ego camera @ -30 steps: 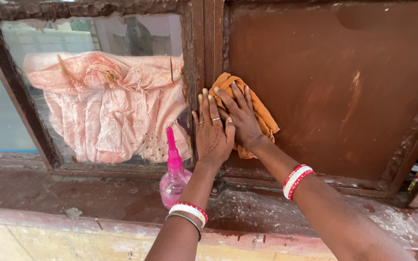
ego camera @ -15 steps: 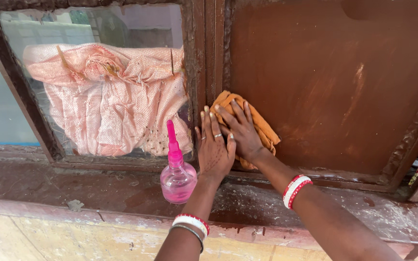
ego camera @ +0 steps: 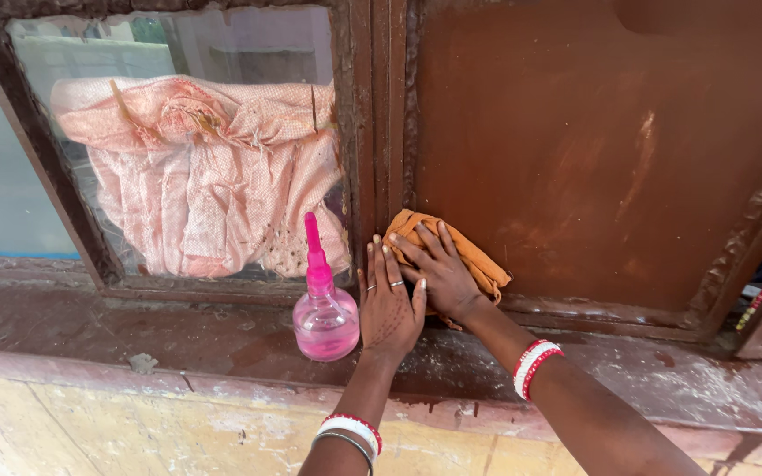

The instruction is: The person is cleaning the glass panes and metal frame of a window using a spray bottle of liquid and a cloth.

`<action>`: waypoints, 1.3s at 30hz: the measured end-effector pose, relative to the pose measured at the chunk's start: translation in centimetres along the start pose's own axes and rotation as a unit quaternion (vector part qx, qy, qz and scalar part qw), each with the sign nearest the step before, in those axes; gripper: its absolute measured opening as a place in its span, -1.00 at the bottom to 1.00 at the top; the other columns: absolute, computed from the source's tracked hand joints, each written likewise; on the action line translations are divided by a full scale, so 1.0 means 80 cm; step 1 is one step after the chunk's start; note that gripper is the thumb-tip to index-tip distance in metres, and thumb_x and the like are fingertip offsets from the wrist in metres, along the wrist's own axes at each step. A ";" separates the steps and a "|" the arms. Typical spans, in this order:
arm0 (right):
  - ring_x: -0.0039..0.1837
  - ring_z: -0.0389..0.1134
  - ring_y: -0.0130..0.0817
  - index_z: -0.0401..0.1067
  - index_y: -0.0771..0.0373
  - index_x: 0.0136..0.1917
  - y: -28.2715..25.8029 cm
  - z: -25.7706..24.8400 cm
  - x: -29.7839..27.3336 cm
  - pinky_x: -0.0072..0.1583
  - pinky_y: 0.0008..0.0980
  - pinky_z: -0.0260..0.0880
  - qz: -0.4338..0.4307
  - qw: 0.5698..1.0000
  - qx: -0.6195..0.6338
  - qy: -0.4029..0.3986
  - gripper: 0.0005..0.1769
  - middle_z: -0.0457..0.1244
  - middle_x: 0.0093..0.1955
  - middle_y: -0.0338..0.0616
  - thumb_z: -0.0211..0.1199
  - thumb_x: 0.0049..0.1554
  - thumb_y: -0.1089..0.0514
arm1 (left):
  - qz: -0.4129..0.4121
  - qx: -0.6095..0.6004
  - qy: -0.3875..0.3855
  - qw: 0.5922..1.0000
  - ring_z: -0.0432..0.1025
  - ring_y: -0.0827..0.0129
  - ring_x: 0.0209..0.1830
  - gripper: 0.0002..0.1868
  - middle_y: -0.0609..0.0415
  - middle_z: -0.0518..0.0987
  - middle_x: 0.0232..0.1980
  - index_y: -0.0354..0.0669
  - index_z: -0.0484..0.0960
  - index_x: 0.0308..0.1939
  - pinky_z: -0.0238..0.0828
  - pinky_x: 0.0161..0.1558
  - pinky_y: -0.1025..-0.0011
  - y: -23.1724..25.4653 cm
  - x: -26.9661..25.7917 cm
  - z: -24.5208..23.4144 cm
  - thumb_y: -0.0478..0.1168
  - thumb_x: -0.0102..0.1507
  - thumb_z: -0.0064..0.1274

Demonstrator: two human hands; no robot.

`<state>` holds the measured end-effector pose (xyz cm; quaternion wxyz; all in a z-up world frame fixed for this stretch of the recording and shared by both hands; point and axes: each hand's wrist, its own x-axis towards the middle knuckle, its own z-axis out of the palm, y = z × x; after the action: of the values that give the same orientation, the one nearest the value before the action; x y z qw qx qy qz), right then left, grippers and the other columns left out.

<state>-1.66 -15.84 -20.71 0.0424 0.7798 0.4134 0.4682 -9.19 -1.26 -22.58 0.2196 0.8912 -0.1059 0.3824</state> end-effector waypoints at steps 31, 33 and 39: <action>0.63 0.07 -0.06 0.61 -0.04 0.22 0.224 -0.237 -0.014 0.62 0.25 -0.15 0.109 0.956 -0.263 0.075 -0.60 0.08 0.64 -0.26 0.25 0.13 0.21 | 0.206 -0.004 0.069 0.976 -0.24 0.07 0.69 -0.14 -0.08 -0.17 0.68 -0.20 0.06 0.59 -0.26 0.57 -0.12 0.226 0.179 -0.020 0.27 0.38 -0.22; 0.65 0.07 -0.09 0.58 -0.22 0.41 0.244 -0.251 -0.024 0.66 0.18 -0.17 0.104 0.941 -0.294 0.132 -0.46 0.08 0.66 -0.28 0.25 0.24 0.26 | 0.229 0.003 0.076 0.971 -0.24 0.10 0.69 -0.16 -0.05 -0.14 0.68 -0.15 0.07 0.59 -0.26 0.57 -0.13 0.243 0.187 -0.015 0.27 0.39 -0.20; 0.66 0.10 -0.01 0.53 -0.17 0.42 0.292 -0.293 -0.049 0.66 0.25 -0.27 0.147 0.935 -0.292 0.138 -0.48 0.08 0.67 -0.19 0.25 0.26 0.26 | 0.235 0.037 0.092 0.967 -0.23 0.17 0.68 -0.16 0.01 -0.10 0.67 -0.17 0.10 0.58 -0.25 0.55 -0.16 0.253 0.201 -0.006 0.29 0.39 -0.24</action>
<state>-6.30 -41.30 0.24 0.1412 0.7129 0.1407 0.6724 -5.70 -19.19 -4.31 0.0994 0.8097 -0.2779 0.5073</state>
